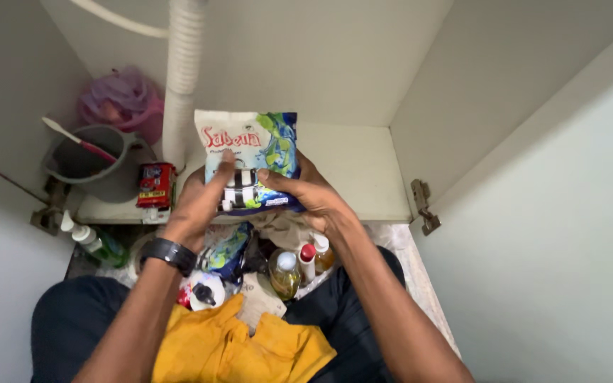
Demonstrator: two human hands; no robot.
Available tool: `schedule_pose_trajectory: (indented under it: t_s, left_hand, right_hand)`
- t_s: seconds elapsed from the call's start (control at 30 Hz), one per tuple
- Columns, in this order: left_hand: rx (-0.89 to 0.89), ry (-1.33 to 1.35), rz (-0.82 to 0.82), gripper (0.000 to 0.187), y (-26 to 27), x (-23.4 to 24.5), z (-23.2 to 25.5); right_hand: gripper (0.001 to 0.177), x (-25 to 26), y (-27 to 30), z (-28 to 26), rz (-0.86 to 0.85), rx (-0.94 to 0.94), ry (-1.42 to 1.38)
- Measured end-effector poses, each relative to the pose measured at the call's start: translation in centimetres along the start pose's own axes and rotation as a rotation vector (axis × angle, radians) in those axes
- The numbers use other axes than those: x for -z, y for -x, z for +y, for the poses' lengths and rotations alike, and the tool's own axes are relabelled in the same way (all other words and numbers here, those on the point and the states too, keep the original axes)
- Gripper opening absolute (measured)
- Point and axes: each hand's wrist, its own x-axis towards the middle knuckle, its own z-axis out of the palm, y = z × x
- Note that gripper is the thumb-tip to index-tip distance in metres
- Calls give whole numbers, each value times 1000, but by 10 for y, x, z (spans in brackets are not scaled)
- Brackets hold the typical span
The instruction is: The person sits under a bathroom sink and wipes several items with a cloth, including a small red packet, a green box, and a large white-and-blue sachet. They then place the cleaned items back on the cabinet shelf.
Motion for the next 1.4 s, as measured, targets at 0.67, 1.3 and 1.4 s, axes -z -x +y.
schedule_pose_trajectory:
  t_s: [0.67,1.3,1.4]
  left_hand:
    - [151,617,-231,57,4,8,-5]
    - [-136,43,75,45,32,-29,1]
    - [-213,452,-131,48,28,-32,3]
  right_hand:
    - [79,13,-2,26,127,-105,124]
    - [97,20,-24,71,252,-82,299]
    - [90,16,-36,77,273,20,256]
